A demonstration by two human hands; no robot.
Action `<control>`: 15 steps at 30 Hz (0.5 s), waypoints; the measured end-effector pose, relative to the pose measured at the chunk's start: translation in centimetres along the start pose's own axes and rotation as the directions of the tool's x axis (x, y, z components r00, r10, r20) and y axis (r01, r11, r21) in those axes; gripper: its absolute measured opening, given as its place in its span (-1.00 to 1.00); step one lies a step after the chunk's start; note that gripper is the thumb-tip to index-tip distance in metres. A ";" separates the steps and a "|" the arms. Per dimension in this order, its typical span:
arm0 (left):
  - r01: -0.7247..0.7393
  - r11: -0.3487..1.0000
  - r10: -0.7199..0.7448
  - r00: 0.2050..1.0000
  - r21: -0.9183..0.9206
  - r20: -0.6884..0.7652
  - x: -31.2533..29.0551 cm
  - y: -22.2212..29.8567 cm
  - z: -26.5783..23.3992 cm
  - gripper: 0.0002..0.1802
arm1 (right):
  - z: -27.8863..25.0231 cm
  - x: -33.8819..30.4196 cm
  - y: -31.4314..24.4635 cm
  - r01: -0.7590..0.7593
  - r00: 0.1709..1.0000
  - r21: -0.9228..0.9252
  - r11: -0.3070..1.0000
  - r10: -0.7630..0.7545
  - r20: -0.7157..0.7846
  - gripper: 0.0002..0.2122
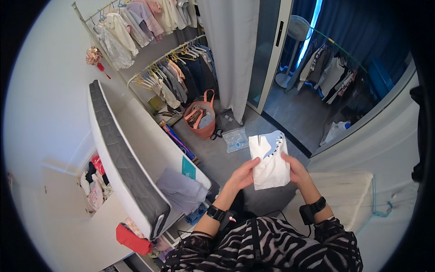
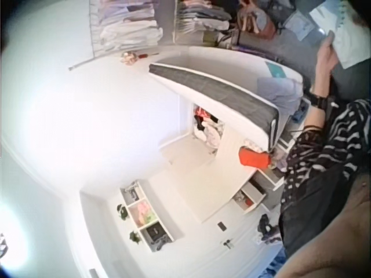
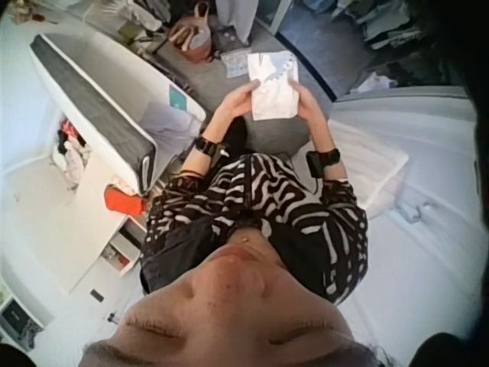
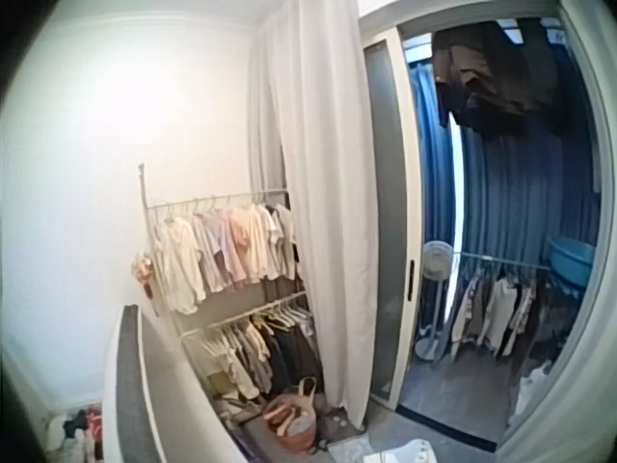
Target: The person folds several pieces of children's clothing, including a blue patterned jacket and pants, and places them into drawers. They also handle a red garment and a grey item, folding and stacking them in the same storage unit.
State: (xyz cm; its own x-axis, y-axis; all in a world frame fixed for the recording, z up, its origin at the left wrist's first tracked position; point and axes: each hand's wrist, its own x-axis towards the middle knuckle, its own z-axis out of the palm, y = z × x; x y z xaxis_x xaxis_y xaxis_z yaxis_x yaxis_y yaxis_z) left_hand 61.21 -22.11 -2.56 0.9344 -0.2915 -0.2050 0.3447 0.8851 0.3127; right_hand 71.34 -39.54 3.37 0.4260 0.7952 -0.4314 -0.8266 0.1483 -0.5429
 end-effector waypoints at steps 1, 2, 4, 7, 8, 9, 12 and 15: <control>-0.018 0.999 0.018 1.000 0.041 -0.020 1.5 0.9 -0.8 -0.46 | -0.3 1.1 -0.6 0.009 1.000 -0.126 0.992 -0.013 -0.028 -0.60; -0.027 0.996 0.032 0.998 0.081 -0.054 3.0 2.0 -1.5 -0.47 | -0.5 2.4 -1.5 0.014 0.998 -0.257 0.966 -0.029 -0.055 -0.58; -0.057 0.998 0.058 0.998 0.040 -0.016 5.5 4.1 -2.8 -0.48 | -0.6 5.3 -3.0 -0.004 0.993 -0.189 0.982 -0.018 -0.118 -0.51; -0.037 0.999 0.036 0.999 -0.017 -0.012 7.8 6.1 -4.8 -0.48 | -1.2 9.6 -4.1 -0.102 0.990 -0.186 0.977 0.081 -0.119 -0.54; -0.011 1.000 0.011 1.000 -0.010 -0.027 8.3 7.4 -5.7 -0.48 | -1.5 11.1 -4.2 -0.136 0.976 -0.216 0.967 0.093 -0.198 -0.55; -0.008 0.998 0.005 0.999 -0.057 -0.048 8.8 8.4 -6.5 -0.48 | -1.8 12.8 -4.5 -0.154 0.969 -0.242 0.958 0.099 -0.225 -0.56; -0.094 0.986 0.111 0.986 0.138 -0.123 10.4 10.9 -8.9 -0.47 | -3.1 17.7 -4.6 -0.182 0.952 -0.482 0.857 0.030 -0.306 -0.62; -0.038 0.992 0.074 0.944 0.116 -0.322 11.2 11.8 -12.8 -0.44 | -5.1 22.2 -3.3 -0.223 0.939 -0.780 0.584 -0.085 -0.332 -0.63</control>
State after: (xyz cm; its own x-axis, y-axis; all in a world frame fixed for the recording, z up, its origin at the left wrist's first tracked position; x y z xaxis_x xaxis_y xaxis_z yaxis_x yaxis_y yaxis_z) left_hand 74.60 -10.27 -13.00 0.8784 -0.0933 -0.4688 0.3173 0.8473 0.4259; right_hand 85.38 -25.41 -8.14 0.5925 0.5392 -0.5985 -0.2909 -0.5496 -0.7831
